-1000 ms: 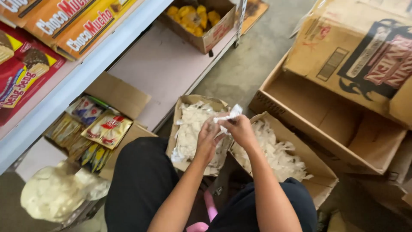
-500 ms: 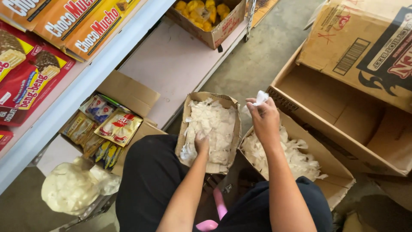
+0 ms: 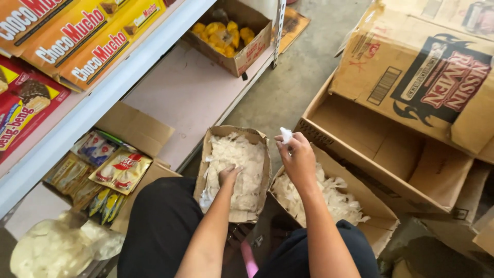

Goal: Sorting white plastic spoons from one cardboard box into another.

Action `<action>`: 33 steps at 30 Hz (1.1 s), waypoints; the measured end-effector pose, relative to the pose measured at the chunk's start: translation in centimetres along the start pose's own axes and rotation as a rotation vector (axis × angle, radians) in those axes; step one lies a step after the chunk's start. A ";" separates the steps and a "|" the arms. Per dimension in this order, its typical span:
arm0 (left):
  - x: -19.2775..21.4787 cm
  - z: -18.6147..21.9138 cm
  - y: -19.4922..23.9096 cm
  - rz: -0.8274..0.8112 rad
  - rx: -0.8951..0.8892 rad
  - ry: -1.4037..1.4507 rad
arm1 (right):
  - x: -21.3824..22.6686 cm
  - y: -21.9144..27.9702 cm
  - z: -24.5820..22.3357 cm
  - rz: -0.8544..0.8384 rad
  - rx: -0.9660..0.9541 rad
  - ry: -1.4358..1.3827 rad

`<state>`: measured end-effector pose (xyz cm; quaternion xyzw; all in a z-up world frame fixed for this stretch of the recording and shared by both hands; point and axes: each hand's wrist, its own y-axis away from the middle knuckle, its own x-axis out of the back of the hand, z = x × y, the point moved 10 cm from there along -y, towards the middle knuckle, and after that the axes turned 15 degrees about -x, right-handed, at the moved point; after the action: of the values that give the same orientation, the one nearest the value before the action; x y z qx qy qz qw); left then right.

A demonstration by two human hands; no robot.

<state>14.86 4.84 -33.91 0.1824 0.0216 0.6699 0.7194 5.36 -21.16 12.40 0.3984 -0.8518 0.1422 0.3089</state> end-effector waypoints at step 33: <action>-3.5 29.1 15.1 -0.336 0.047 0.868 | -4.7 -0.6 4.3 -0.517 -0.205 -0.416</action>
<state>8.04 -4.77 -3.12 -0.1046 0.3650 0.5579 0.7379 6.38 -20.85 6.11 0.5885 -0.7772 -0.1112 0.1930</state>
